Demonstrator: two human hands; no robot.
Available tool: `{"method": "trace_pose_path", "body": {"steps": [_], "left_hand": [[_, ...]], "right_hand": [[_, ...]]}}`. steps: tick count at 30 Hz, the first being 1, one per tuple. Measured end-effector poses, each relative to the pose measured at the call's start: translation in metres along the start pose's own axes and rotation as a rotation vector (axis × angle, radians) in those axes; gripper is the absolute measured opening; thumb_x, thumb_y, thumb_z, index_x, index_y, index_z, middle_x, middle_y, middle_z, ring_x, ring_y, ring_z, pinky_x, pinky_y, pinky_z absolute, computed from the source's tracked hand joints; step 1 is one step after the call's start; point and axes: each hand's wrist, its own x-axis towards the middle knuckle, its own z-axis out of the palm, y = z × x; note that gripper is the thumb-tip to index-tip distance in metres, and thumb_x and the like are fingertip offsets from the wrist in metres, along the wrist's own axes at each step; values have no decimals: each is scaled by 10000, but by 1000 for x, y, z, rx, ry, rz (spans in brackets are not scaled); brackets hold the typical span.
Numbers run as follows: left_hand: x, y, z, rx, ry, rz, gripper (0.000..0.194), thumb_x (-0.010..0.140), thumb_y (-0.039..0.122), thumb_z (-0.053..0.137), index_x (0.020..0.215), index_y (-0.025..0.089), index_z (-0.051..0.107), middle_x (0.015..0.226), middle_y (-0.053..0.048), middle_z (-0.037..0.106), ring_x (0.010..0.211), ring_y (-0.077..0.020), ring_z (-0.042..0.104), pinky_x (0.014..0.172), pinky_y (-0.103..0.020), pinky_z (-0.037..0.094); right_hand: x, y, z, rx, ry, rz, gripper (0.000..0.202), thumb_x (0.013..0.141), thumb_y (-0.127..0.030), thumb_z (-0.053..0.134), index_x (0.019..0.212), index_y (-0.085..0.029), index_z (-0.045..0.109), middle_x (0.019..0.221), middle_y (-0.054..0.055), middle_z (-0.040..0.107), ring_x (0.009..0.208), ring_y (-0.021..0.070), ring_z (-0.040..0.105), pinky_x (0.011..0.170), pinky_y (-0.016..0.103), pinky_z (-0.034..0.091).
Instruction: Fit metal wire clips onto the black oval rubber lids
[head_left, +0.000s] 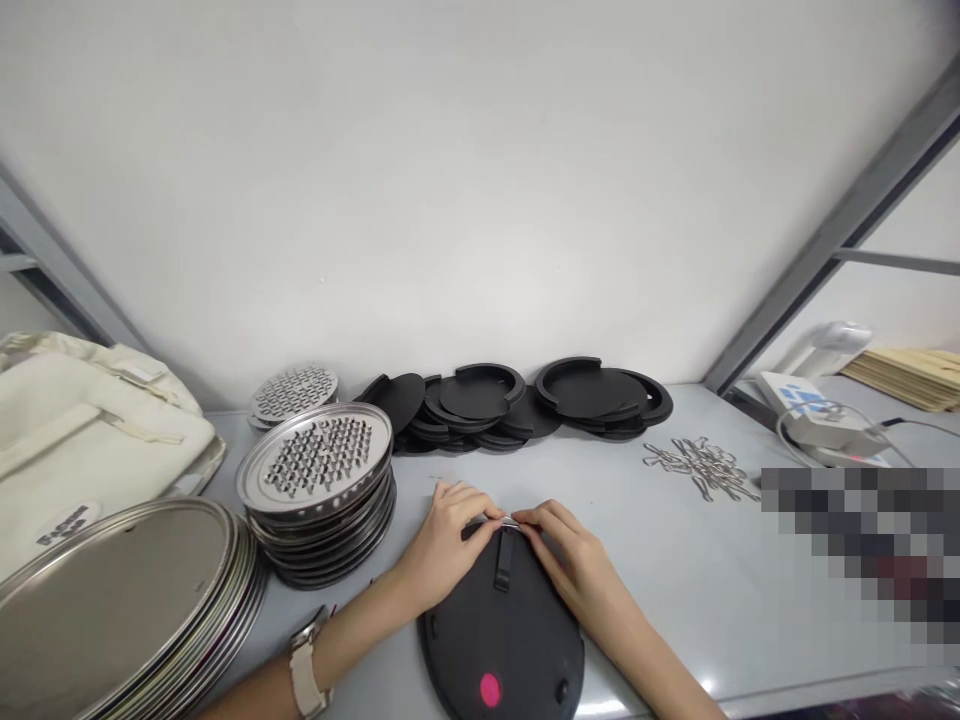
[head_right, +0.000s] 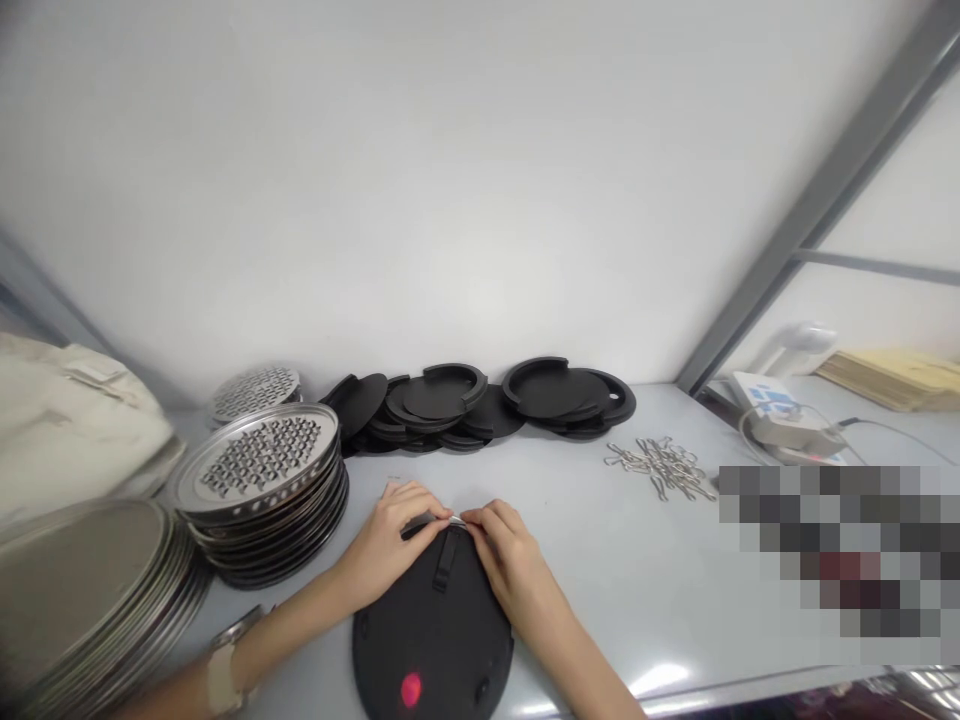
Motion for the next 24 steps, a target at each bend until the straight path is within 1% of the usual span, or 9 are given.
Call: {"method": "trace_pose_path", "body": {"steps": [4,8,10,11,12,14,16,19,24], "left_hand": [[-1,2,-6,42,12,33,122,903,176,471,926,205,587,905,1,633,891,-163,553,850,-329,345],[-12,21,-14,95,4,89,173,928,205,406,918,190,578,897,-30,626,882,-173,551,869,-342,356],[-21,35,-15,70,-138,205,194,881,318,513,1014,190,573,976,-57,626,948,-205,546,893,-347,367],[-26,42,-14,55,-250,304,383,801,422,611,1099,188,551,1031,-74,618,983,-232,541,911,-355,371],[-30,48,-12,62,-342,389,508,766,445,646,1186,191,512,1100,-88,602,1028,-248,533,938,-358,366],[-37,55,-9,125,-444,468,451,850,297,574,1273,201,449,1230,-107,547,1125,-245,502,974,-348,353],[-39,56,-7,127,-480,479,442,879,225,524,1308,211,418,1297,-109,504,1185,-241,471,1001,-352,343],[-36,49,-10,6,-501,475,510,824,272,592,1309,251,433,1306,-78,509,1206,-244,464,1030,-373,331],[-27,39,-21,-151,-511,425,464,712,127,572,1160,250,573,1219,-32,584,1128,-213,536,999,-326,364]], "right_hand": [[-2,0,-1,-12,58,20,182,947,-229,376,943,-211,557,908,52,554,875,180,570,785,305,471],[-4,2,-1,-31,104,4,170,942,-238,384,932,-203,550,888,59,556,863,186,567,772,310,472],[-4,3,-1,-38,111,-1,163,938,-241,393,923,-202,551,871,56,561,846,184,570,763,309,477],[-4,3,-1,-43,116,1,155,934,-241,401,915,-203,551,864,53,563,841,183,570,761,307,479],[-4,3,-1,-49,124,8,147,931,-240,409,908,-204,550,860,49,563,840,182,570,762,306,479],[-4,3,-1,-59,141,19,129,924,-236,423,896,-206,545,860,44,561,847,181,567,765,303,478],[-4,2,-2,-65,156,21,119,920,-230,428,887,-207,540,868,45,558,856,183,560,766,305,476],[-5,1,-3,-77,177,8,115,919,-227,422,883,-207,529,876,51,558,868,192,551,769,316,471],[-5,1,-2,-121,175,32,95,911,-221,426,872,-209,512,858,44,571,853,199,546,765,331,457]]}}
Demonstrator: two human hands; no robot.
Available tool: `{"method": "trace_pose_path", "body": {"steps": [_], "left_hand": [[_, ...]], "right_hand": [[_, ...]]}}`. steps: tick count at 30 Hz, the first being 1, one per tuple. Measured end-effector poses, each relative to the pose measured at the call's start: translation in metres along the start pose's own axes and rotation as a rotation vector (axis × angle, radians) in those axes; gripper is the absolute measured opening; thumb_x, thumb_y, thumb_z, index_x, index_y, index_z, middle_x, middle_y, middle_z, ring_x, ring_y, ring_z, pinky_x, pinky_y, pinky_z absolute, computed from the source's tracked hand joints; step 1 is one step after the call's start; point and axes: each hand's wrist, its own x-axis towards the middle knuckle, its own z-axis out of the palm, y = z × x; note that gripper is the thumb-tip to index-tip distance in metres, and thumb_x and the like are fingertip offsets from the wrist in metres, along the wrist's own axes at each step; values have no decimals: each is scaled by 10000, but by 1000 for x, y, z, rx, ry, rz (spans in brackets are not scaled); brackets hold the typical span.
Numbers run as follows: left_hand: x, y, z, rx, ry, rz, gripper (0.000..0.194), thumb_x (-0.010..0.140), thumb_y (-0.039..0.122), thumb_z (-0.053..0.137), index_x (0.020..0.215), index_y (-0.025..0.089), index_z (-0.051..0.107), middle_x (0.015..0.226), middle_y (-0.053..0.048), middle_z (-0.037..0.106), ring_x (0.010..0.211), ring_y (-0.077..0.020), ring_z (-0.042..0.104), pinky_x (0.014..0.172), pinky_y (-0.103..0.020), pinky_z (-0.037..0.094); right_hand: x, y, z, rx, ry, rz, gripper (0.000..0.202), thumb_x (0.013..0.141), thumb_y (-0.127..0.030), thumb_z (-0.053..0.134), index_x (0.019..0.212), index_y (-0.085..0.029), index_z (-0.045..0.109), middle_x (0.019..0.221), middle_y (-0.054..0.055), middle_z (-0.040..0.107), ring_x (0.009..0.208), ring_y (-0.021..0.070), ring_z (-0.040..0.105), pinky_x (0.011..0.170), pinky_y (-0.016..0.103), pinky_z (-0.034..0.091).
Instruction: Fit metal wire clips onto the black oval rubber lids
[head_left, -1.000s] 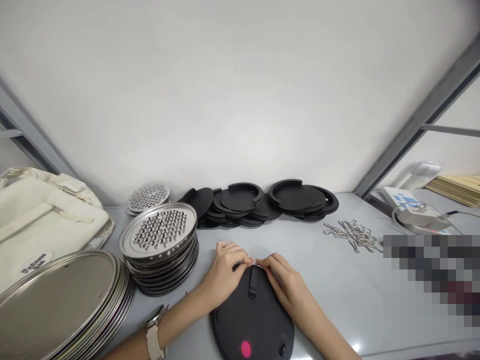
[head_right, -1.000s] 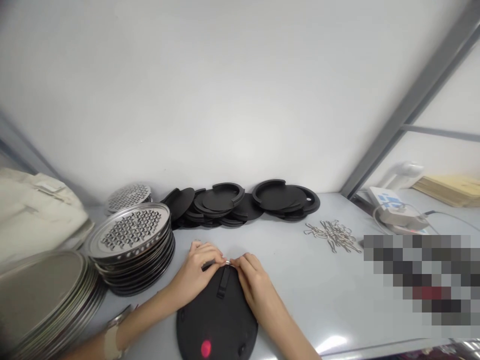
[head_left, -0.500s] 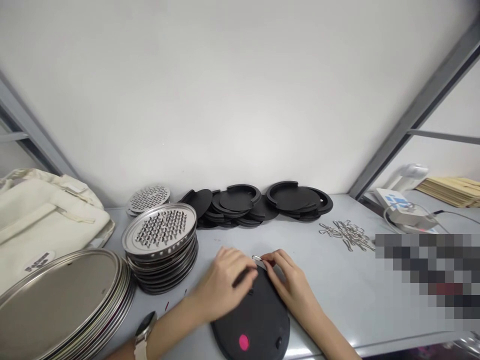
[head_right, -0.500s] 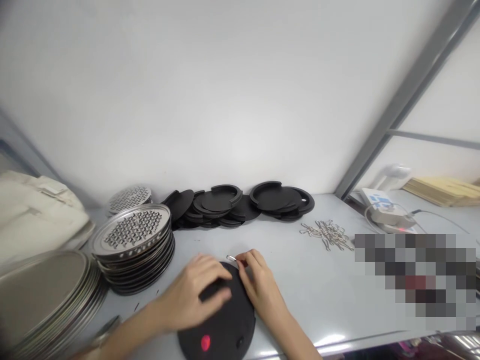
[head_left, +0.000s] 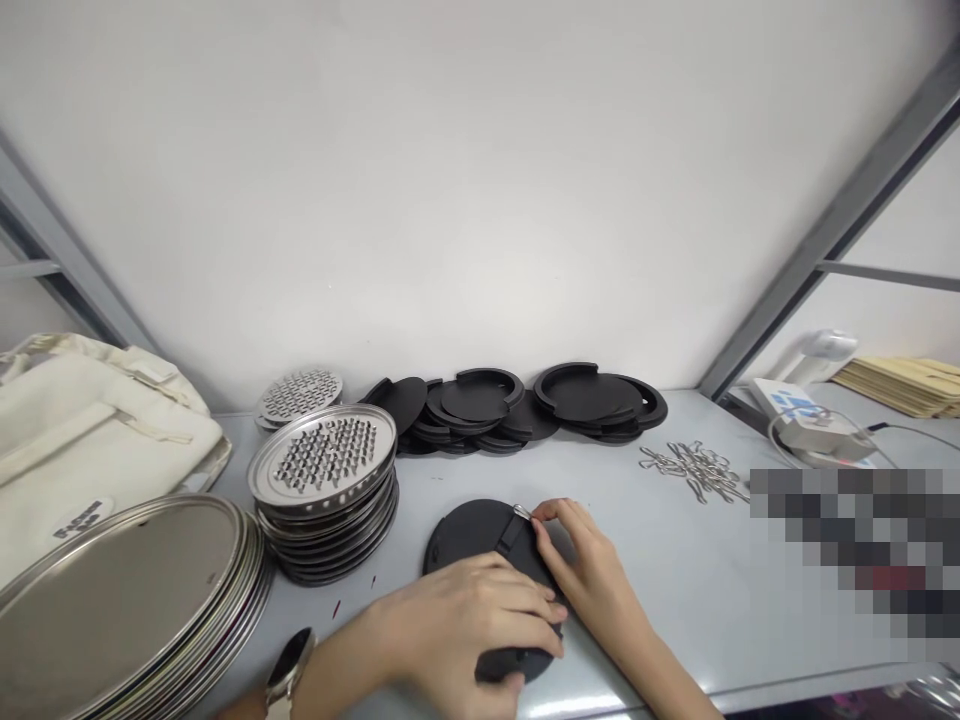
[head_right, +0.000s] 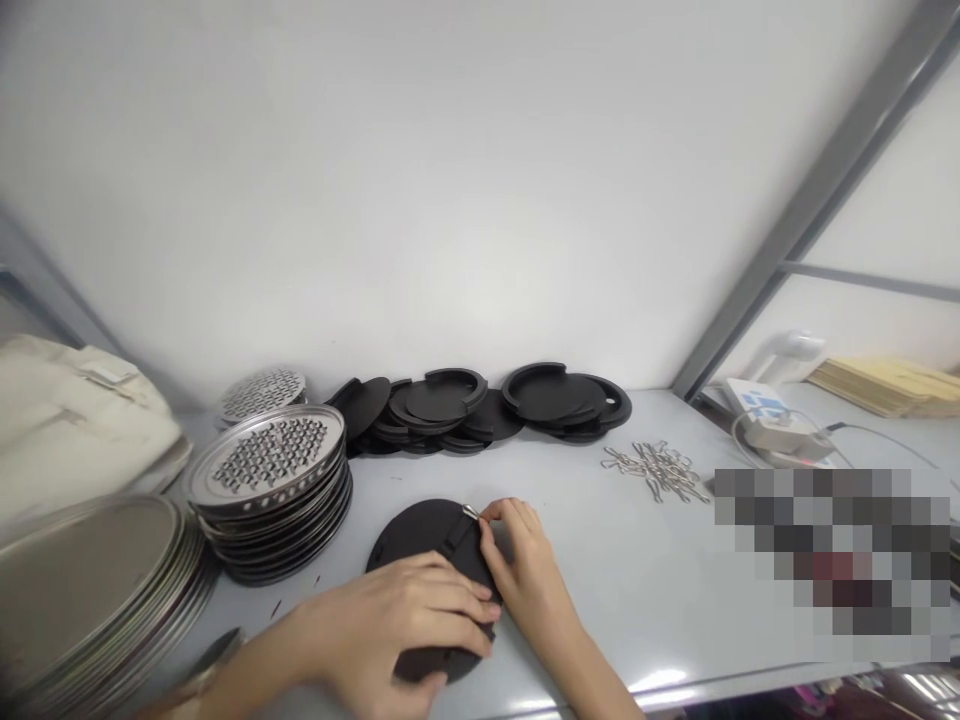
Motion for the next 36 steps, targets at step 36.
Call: {"method": "trace_pose_path", "body": {"steps": [36], "left_hand": [[34,-50,-8,283,334,-267,191,941,156,366,967,180,553,938,-29,560,889,-152,533,799,-274,436]], "right_hand": [[-1,4,1,102,-11,-87,129,912,-187,411,959,-203,531,842,41,567,822,188,558,749,324,458]]}}
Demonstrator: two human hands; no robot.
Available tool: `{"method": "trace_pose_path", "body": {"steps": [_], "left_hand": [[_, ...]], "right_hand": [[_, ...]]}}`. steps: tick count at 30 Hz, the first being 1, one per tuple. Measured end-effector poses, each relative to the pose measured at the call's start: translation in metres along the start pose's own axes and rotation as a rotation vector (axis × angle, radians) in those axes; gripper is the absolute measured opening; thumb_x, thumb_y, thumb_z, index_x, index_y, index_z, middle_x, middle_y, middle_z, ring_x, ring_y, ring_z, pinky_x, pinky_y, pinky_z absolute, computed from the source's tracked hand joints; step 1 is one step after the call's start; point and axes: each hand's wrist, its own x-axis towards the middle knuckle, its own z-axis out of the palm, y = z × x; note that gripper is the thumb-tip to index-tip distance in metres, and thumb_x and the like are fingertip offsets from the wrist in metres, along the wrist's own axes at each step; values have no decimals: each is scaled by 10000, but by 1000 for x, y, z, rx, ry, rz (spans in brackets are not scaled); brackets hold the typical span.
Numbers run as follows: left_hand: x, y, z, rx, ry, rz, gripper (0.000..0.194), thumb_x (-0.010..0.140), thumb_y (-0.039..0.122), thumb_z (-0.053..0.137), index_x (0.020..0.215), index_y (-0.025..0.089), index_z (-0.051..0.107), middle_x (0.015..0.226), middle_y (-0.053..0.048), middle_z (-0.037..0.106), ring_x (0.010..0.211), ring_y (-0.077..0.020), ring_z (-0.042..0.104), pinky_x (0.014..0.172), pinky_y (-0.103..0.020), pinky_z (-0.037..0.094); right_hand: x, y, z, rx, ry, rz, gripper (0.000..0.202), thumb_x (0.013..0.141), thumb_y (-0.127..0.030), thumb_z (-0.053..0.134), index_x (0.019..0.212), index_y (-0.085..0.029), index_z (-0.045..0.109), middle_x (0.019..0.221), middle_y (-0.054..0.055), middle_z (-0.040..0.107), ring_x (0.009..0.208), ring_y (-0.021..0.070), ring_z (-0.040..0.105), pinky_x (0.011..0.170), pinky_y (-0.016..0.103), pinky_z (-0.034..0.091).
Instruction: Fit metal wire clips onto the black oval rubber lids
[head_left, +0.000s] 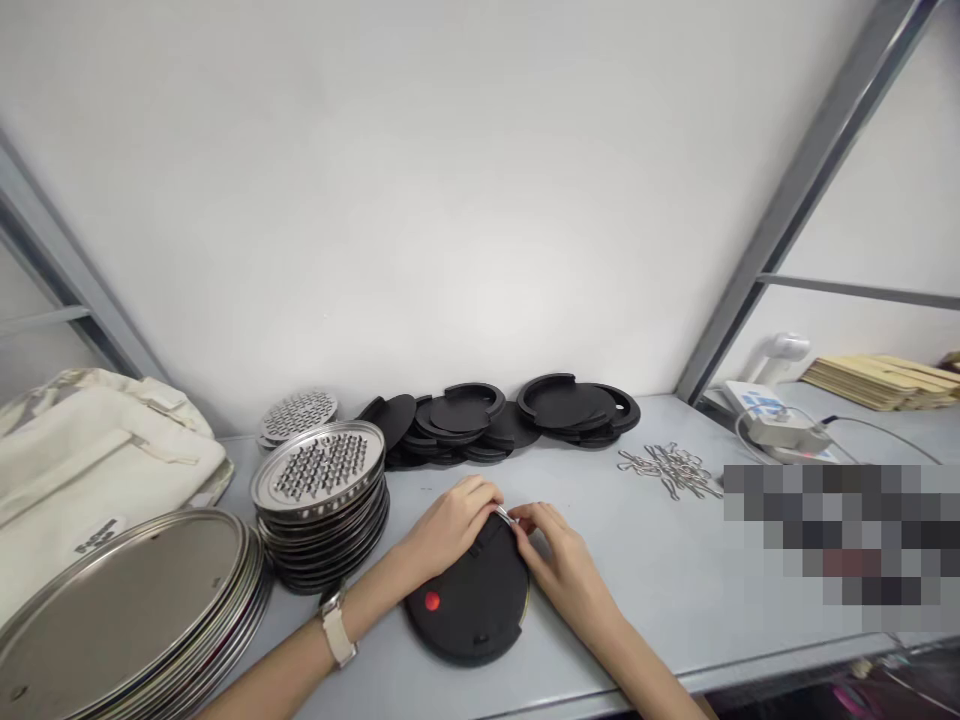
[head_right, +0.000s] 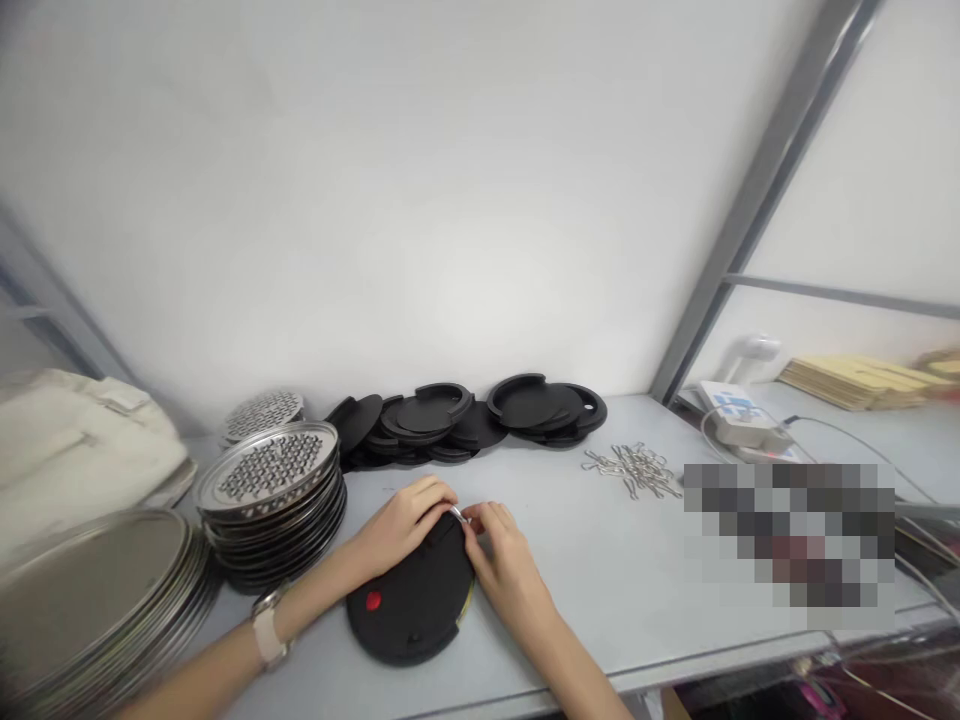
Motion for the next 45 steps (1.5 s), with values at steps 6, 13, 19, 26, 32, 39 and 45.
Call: {"method": "trace_pose_path", "body": {"steps": [6,13,19,26,32,39,45], "left_hand": [[-9,-2,3,203,7,54,183,946,153,356,946,174,538,919,-40,559,880,-182,511,800,-325,418],[-9,2,1,238,17,51,164,929,104,363,922,164,515,922,-29,549,873,-169,493,813,-309,383],[-9,2,0,276,18,73,190,936,106,354,956,171,532,915,-22,571,876,-156,515,823,-306,362],[-9,0,3,303,40,103,166,915,104,389,964,171,531,938,-33,572,895,-168,515,825,-313,358],[-10,1,1,295,44,114,185,917,91,379,966,170,539,926,-28,581,878,-161,511,818,-306,358],[-11,-1,-1,252,53,121,210,934,113,380,962,174,579,919,-24,615,882,-149,538,822,-301,354],[-11,-1,0,273,60,121,219,916,87,386,951,171,585,919,-36,603,888,-164,520,821,-314,354]], "right_hand": [[-1,-1,0,0,-31,-5,130,916,-178,408,968,-208,523,854,42,552,842,190,541,766,328,448],[-1,-2,1,-37,-33,2,143,914,-197,425,1009,-204,533,839,43,532,836,196,534,779,347,445],[-3,-3,2,-29,-39,-26,137,923,-206,414,997,-206,529,880,51,534,864,195,531,794,346,445],[-2,-5,1,-21,-40,-40,149,937,-203,385,944,-210,533,888,50,542,862,190,526,786,343,444],[-3,-3,2,-45,-33,-53,128,927,-198,404,924,-207,531,889,52,541,867,195,523,789,349,445],[-2,-2,1,-90,14,-57,141,919,-213,409,911,-209,550,884,59,553,867,206,533,800,366,450],[-1,-5,0,-82,10,-47,161,921,-222,403,898,-209,563,873,58,555,863,200,537,787,347,462]]}}
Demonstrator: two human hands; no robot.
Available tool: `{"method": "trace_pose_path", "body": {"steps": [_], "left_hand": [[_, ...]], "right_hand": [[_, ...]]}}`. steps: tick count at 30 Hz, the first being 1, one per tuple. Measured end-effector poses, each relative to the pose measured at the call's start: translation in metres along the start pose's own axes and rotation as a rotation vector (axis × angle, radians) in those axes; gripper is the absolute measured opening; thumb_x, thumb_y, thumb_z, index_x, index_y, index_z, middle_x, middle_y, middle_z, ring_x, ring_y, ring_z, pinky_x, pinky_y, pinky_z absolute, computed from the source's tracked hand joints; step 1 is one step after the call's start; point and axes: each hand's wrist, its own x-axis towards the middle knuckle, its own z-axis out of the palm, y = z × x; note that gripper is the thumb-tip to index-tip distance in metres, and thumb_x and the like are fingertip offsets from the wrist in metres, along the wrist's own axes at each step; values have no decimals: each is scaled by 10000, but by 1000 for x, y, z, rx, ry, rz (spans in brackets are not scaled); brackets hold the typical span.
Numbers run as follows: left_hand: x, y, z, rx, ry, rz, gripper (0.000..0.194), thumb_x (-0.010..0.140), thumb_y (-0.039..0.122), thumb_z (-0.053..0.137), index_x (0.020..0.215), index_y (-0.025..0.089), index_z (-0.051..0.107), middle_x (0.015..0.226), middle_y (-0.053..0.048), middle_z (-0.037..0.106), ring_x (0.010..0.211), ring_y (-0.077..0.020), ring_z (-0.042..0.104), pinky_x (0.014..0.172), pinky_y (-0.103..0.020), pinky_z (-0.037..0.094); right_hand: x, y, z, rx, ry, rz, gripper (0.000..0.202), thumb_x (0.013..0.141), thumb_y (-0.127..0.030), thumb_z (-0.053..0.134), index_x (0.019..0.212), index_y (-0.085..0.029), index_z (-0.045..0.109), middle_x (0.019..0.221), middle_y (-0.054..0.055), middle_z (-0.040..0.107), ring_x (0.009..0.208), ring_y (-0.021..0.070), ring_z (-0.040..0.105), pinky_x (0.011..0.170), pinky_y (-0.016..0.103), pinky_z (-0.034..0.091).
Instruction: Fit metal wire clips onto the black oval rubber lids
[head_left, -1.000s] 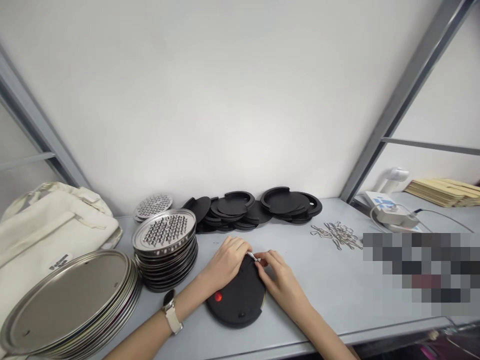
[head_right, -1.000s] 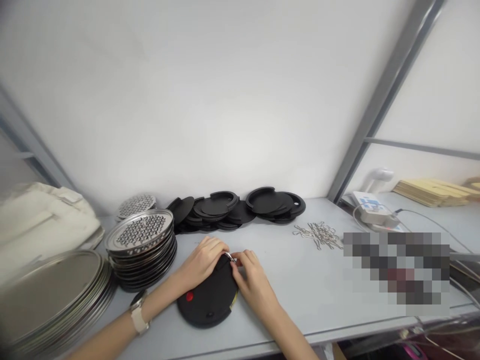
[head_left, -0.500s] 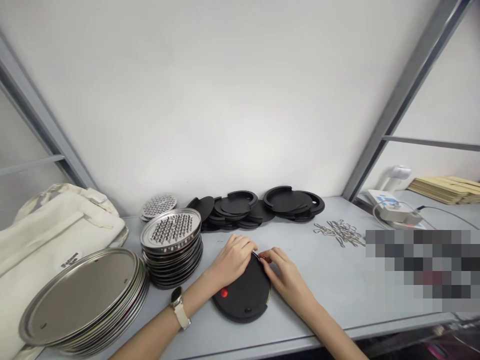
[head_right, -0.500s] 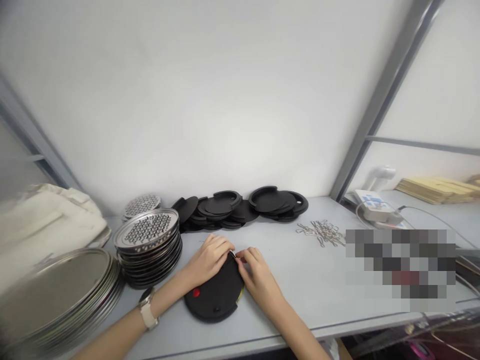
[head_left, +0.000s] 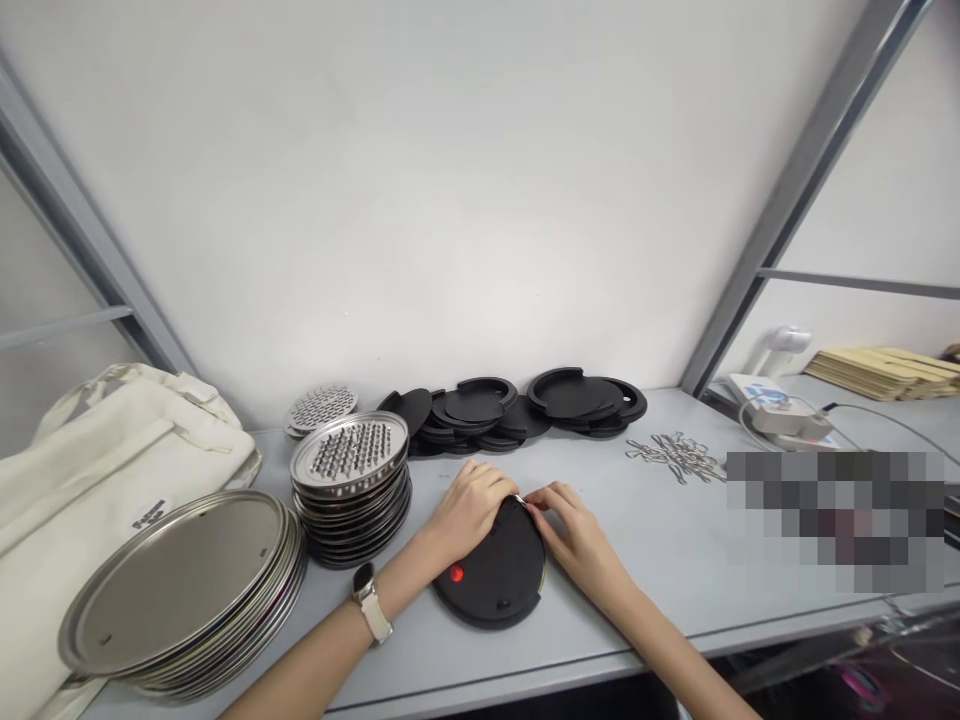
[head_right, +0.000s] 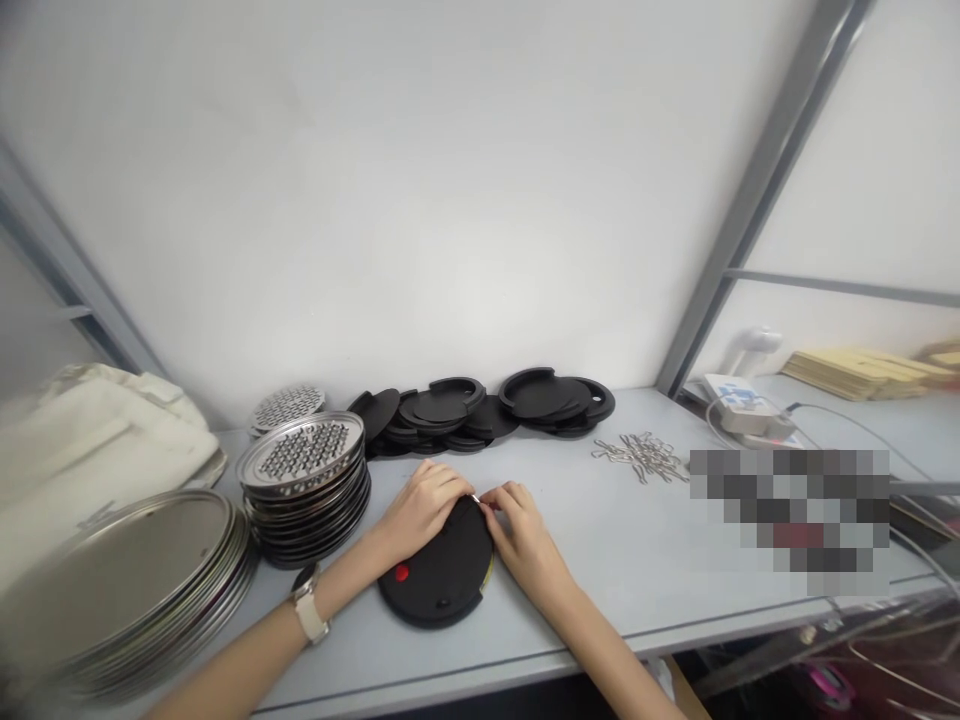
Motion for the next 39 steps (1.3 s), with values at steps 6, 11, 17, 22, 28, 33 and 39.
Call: {"method": "trace_pose_path", "body": {"steps": [6,11,17,22,28,33,39], "left_hand": [[-1,1,1,42,3,-9,217,899,69,387,970,175,563,932,-36,572,892,-170,497,824,-317,357],[0,0,2,51,7,-7,180,896,85,408,942,177,556,915,-30,569,892,-168,499,822,-316,353],[0,0,2,44,11,-4,174,900,87,407,946,174,551,927,-28,572,904,-164,501,828,-318,343],[0,0,3,30,15,-8,165,905,90,409,931,173,550,906,-25,577,880,-165,506,816,-318,340],[0,1,0,48,4,-17,162,905,91,411,905,173,551,890,-14,576,876,-151,508,816,-312,341],[0,1,1,63,3,-28,162,906,94,408,880,169,549,864,-18,562,855,-158,498,804,-315,344],[-1,-1,1,60,-4,-11,175,915,106,407,917,174,568,888,-29,553,871,-169,484,805,-313,349]], "right_hand": [[-1,-5,0,11,-2,-21,177,934,-231,392,876,-207,557,858,54,548,851,195,537,783,345,460],[-1,-4,1,0,-3,-28,102,912,-263,465,908,-217,556,893,53,552,885,198,544,804,346,469],[-1,-1,3,-4,1,-20,97,916,-224,440,919,-211,537,897,51,540,882,191,535,805,347,464],[-1,0,3,4,-6,-25,92,913,-218,442,922,-211,533,902,51,546,887,191,539,800,339,467],[-3,-3,2,7,-7,-27,135,928,-241,413,924,-212,544,895,54,553,877,193,544,797,340,468],[-2,-2,2,6,-9,-29,153,928,-230,403,933,-214,555,913,61,565,896,199,547,810,350,469],[-2,-4,-1,11,-21,-17,151,919,-217,417,1007,-228,540,990,63,590,975,213,539,851,374,462]]}}
